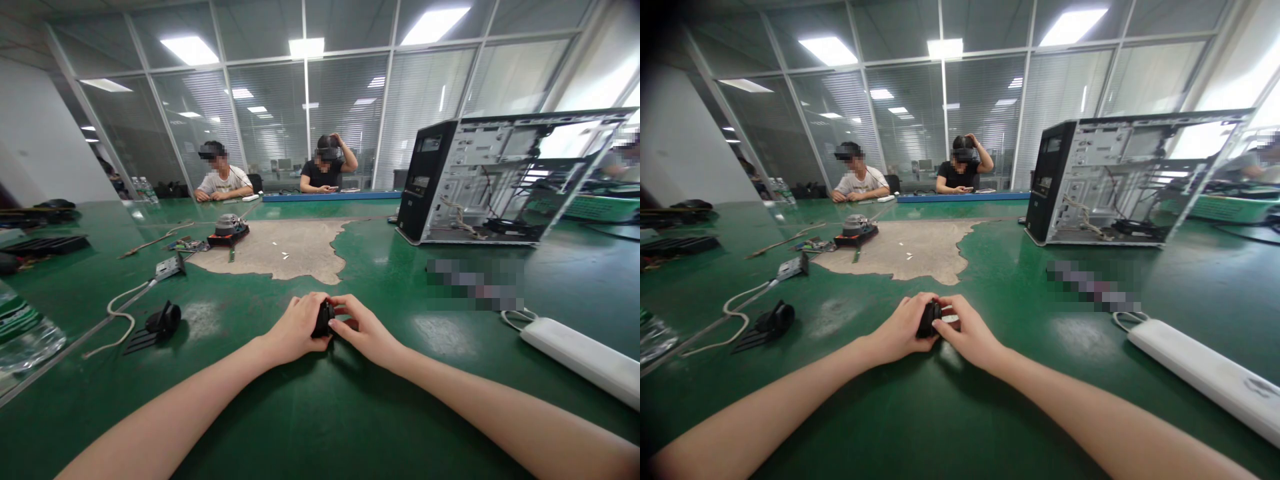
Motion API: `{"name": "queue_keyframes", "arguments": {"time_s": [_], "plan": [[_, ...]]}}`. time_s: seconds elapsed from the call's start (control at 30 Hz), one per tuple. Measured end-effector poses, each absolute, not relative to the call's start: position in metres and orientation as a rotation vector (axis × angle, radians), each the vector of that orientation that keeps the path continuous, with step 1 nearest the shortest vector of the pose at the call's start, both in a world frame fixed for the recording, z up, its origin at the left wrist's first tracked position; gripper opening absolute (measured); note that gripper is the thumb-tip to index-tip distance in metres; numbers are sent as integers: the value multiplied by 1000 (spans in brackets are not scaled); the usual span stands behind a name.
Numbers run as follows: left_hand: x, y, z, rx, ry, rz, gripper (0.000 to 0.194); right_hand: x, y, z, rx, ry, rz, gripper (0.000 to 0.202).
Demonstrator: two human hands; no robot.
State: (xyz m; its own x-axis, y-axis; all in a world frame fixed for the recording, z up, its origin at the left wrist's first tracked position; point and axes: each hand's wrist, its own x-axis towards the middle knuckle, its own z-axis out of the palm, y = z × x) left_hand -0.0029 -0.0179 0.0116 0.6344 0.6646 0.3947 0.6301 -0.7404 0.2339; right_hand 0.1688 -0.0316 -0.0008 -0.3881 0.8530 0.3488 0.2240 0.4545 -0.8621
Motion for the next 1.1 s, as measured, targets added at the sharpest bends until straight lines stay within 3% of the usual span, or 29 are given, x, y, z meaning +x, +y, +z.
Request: {"name": "queue_keyframes", "arguments": {"time_s": [0.17, 0.33, 0.57, 0.73, 0.93, 1.1], "plan": [[-3, -18, 11, 2785, 1095, 714, 59, 169, -33, 1, -853, -1858, 1035, 22], [-3, -18, 11, 2774, 1103, 715, 58, 169, -32, 1, -845, -1873, 922, 18], [-3, -18, 11, 2776, 1101, 727, 57, 169, -31, -1, -903, -1846, 982, 29], [-4, -17, 10, 2788, 1088, 728, 59, 169, -32, 1, -834, -1842, 1082, 24], [-4, -17, 9, 2789, 1085, 736, 58, 170, -31, 0, -807, -1845, 942, 18], [-3, -17, 10, 2789, 1101, 731, 59, 169, -30, -1, -851, -1842, 956, 23]]}}
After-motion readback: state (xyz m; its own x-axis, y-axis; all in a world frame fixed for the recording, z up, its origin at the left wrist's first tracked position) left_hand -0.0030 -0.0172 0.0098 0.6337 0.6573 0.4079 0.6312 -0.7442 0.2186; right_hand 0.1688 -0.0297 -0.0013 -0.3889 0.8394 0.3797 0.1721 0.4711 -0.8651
